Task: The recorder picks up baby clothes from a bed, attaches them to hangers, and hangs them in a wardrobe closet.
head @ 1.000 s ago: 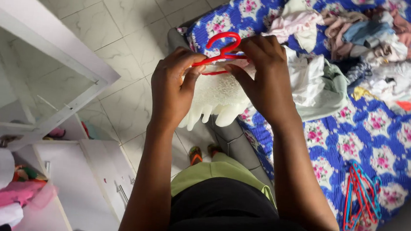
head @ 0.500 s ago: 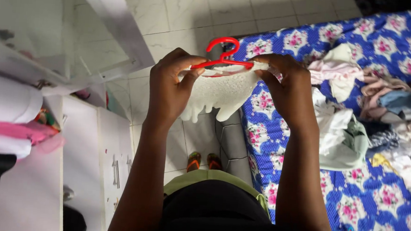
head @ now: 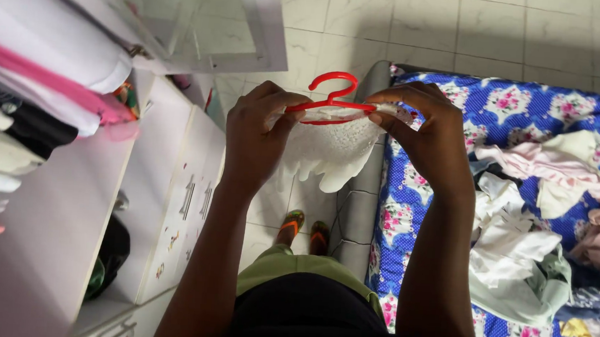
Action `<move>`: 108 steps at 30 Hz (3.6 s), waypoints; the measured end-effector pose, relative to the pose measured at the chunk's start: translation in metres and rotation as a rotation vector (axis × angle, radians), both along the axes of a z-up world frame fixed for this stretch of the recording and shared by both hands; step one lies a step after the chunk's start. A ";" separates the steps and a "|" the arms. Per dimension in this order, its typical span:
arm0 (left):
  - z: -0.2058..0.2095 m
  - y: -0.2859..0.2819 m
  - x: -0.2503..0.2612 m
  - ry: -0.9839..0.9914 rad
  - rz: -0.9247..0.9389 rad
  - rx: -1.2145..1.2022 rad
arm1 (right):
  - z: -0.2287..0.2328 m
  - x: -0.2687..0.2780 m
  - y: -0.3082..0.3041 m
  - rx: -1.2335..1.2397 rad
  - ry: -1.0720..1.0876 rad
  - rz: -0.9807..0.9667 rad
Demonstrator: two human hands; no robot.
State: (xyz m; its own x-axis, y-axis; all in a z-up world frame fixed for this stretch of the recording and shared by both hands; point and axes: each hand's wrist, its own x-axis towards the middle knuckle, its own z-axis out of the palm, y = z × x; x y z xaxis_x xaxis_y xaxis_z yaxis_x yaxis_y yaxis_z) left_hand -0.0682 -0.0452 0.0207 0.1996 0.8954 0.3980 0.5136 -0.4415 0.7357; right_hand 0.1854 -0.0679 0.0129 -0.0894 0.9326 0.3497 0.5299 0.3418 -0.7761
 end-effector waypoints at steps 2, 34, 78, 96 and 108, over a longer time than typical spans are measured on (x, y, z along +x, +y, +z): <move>0.000 -0.008 -0.005 -0.007 0.048 -0.024 | -0.003 -0.005 0.003 -0.020 0.003 0.021; 0.014 -0.057 -0.169 -0.241 0.380 0.048 | 0.036 -0.193 0.032 0.087 -0.057 0.359; 0.040 -0.152 -0.233 0.248 1.333 0.136 | 0.056 -0.370 0.074 -0.033 -0.025 1.425; 0.067 -0.210 -0.306 0.240 1.539 0.369 | 0.093 -0.480 -0.002 -0.204 0.155 1.571; 0.058 -0.201 -0.291 0.095 1.566 0.424 | 0.128 -0.562 -0.013 -0.407 0.430 1.527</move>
State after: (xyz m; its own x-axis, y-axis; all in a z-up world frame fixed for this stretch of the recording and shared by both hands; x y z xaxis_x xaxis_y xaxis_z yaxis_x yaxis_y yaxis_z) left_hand -0.3595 -0.2461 0.0787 -0.7150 0.0696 0.6956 0.6644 0.3771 0.6452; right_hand -0.3771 -0.0811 0.1411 -0.9272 0.1074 0.3589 -0.3539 0.0634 -0.9331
